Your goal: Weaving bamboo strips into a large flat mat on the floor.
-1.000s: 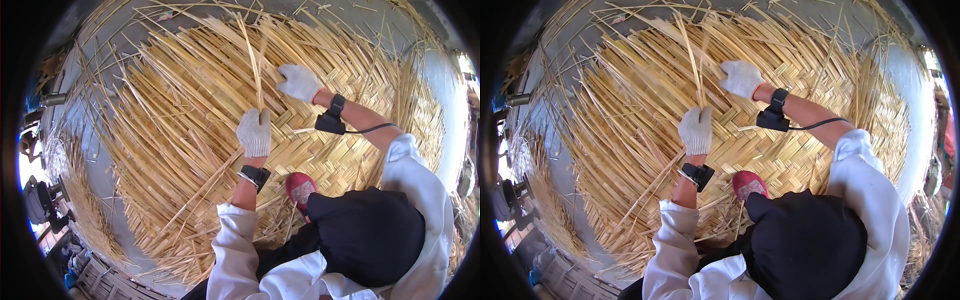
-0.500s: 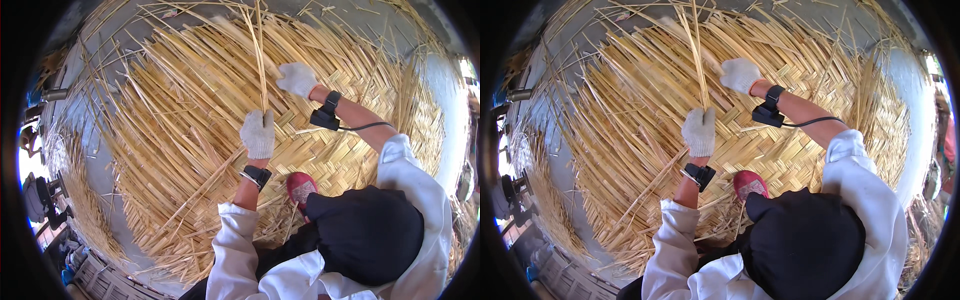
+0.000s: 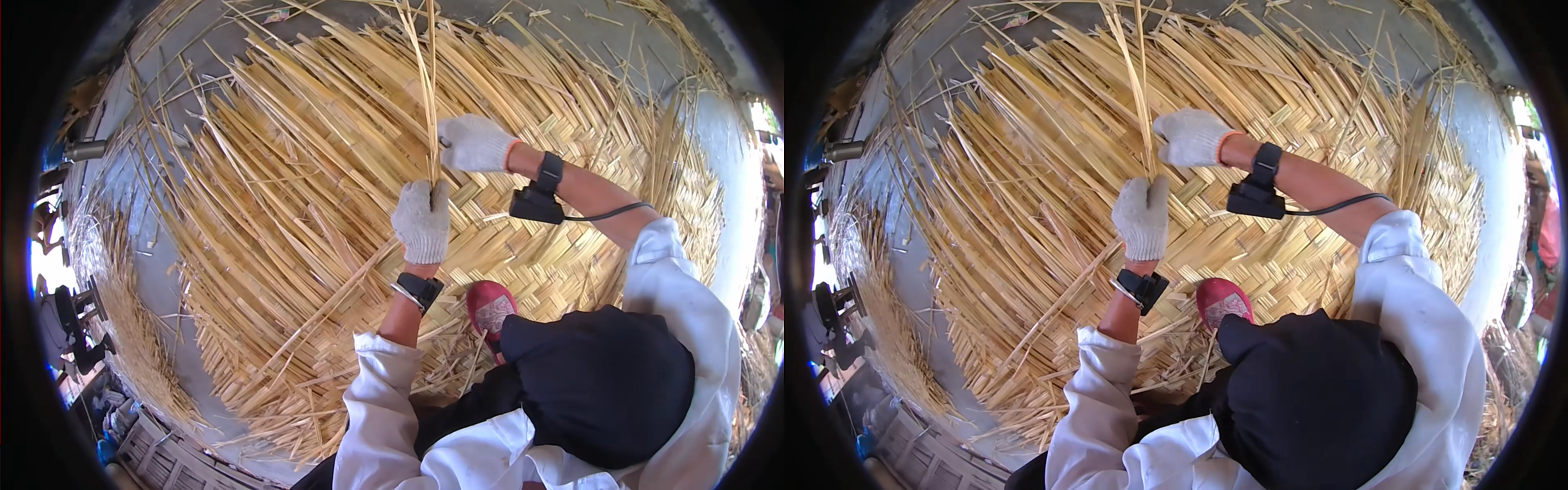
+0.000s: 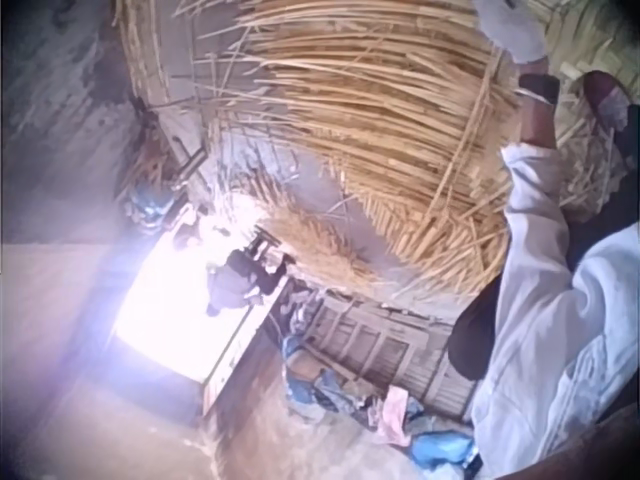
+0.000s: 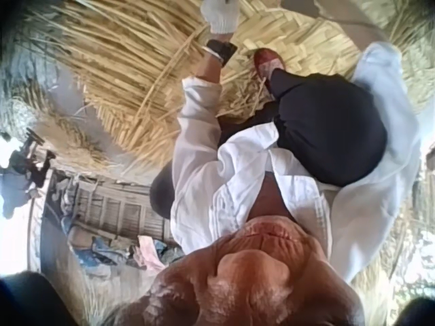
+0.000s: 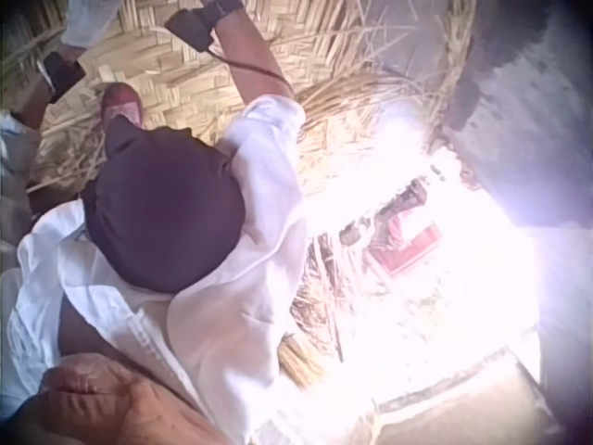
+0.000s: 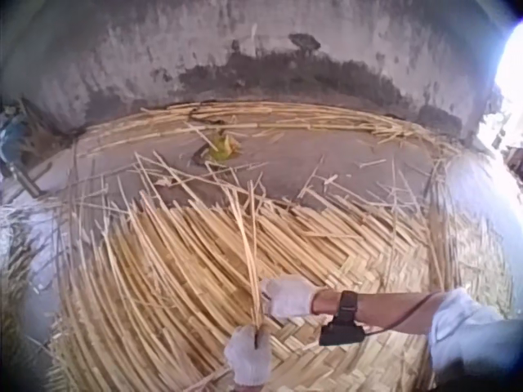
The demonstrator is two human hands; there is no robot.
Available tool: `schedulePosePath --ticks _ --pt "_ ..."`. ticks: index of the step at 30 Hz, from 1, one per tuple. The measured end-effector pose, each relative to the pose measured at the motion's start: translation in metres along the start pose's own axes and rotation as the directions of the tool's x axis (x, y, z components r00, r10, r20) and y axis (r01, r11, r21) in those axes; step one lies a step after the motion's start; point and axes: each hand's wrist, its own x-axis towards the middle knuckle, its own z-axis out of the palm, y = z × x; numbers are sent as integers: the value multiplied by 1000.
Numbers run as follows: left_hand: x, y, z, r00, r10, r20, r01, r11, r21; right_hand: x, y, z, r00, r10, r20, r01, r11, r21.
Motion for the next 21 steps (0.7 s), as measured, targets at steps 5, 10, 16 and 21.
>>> schedulePosePath --ticks 5,10,16,21 --pt "-3 0 1 999 -42 -34 41 999 -29 2 -9 -15 992 125 3 -121 952 282" --pt "-10 0 4 981 -171 -94 161 981 -113 -9 14 -6 994 53 91 -99 770 630" --pt "2 0 7 986 -164 -38 153 969 -195 -13 35 0 961 -162 225 -133 443 887" --pt "28 1 11 944 28 328 -98 975 200 -23 42 15 999 -32 6 0 191 981"
